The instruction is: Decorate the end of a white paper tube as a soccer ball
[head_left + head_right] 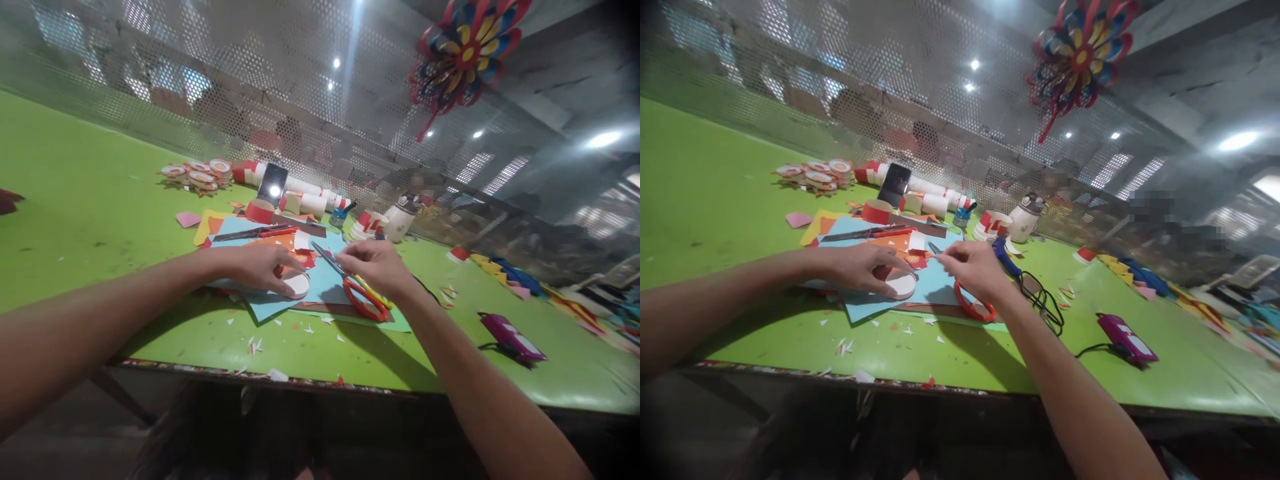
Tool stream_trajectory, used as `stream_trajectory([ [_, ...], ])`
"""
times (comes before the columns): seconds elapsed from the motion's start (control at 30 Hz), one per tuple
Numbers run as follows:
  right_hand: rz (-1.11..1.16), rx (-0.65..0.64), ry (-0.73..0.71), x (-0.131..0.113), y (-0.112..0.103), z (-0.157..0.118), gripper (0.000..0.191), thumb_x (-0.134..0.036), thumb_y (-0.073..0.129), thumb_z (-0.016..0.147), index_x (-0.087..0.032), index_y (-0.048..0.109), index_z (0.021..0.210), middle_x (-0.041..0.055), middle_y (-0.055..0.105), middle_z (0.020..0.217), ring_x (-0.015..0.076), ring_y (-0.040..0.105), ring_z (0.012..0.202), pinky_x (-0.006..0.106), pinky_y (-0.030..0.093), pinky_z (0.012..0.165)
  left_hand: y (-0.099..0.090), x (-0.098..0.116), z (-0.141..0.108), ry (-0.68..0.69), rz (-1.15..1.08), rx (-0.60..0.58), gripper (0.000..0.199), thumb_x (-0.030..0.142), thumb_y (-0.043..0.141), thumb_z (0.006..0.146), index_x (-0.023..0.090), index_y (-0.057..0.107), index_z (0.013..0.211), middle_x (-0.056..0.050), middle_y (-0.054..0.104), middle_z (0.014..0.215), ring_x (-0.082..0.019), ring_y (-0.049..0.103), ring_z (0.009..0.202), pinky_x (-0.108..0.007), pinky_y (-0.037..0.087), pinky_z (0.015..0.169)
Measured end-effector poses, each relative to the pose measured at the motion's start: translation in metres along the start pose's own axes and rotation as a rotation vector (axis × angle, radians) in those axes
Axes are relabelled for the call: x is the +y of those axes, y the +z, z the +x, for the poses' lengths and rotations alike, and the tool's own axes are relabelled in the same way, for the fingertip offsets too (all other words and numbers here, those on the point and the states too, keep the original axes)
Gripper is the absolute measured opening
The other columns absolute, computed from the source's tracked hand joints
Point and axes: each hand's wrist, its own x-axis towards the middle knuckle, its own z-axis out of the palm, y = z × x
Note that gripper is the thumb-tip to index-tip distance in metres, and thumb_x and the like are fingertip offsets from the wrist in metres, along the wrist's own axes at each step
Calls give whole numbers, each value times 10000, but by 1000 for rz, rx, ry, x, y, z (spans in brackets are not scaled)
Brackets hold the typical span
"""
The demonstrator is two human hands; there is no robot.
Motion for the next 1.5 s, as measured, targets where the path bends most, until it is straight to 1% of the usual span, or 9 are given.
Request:
stream_trajectory([
  [0.2,151,-201,-76,-11,43,5,222,-209,616,833,-135,732,1007,106,757,917,196,685,793,328,532,715,-1,0,-1,1,9,-40,462,475,620,775,214,670,1154,-36,585,827,-178,542,700,-268,367,616],
  [0.3,207,-291,-83,-7,48,1,428,-214,638,822,-106,624,1236,124,755,984,211,703,860,347,555,768,1,1,0,19,2,-7,424,490,585,797,196,679,1088,-53,607,884,-181,555,747,-266,374,635],
  [0.47,208,-301,-69,-10,47,-9,504,-186,629,814,-117,558,1308,120,741,1032,225,692,903,397,541,823,5,3,-1,46,-71,45,469,453,617,784,215,620,1188,-73,634,1069,-212,578,890,-279,412,723],
  [0.67,218,-79,-83,-4,43,-9,300,-251,597,864,-140,659,1136,100,739,955,199,666,803,359,529,740,-7,2,-7,-44,-117,27,827,456,695,724,230,363,1447,-20,597,882,-199,548,755,-278,402,647],
  [0.77,224,44,-84,-3,42,-7,160,-247,606,864,-137,700,933,93,721,876,178,622,740,333,497,695,-18,1,-12,-100,-238,127,778,565,610,798,224,362,1451,-19,548,842,-201,520,746,-297,399,655],
  [0.9,249,137,-123,-15,45,-7,123,-222,620,858,-128,695,832,78,693,795,158,580,685,304,459,638,-19,7,-11,-104,-818,250,646,680,372,895,204,517,1307,-11,485,748,-170,442,663,-303,387,625],
  [1.07,208,178,-265,-38,49,-10,104,-170,610,867,-124,696,832,65,671,787,146,555,680,298,436,639,-4,21,-4,-79,-1313,47,714,760,311,856,195,569,1208,-20,477,720,-155,391,611,-266,299,528],
  [1.3,210,104,-193,-48,55,-7,90,-157,647,843,-166,672,757,49,657,807,163,595,744,298,443,645,-1,34,-6,-66,-1192,40,693,745,246,878,227,538,1235,-31,523,797,-148,390,607,-272,323,541],
  [1.5,506,-12,11,-44,50,-5,137,-223,656,809,-182,648,678,28,676,741,156,616,688,314,472,680,-5,32,-6,-3,-1050,-12,715,671,128,927,199,379,1402,-106,621,942,-179,525,686,-305,402,574],
])
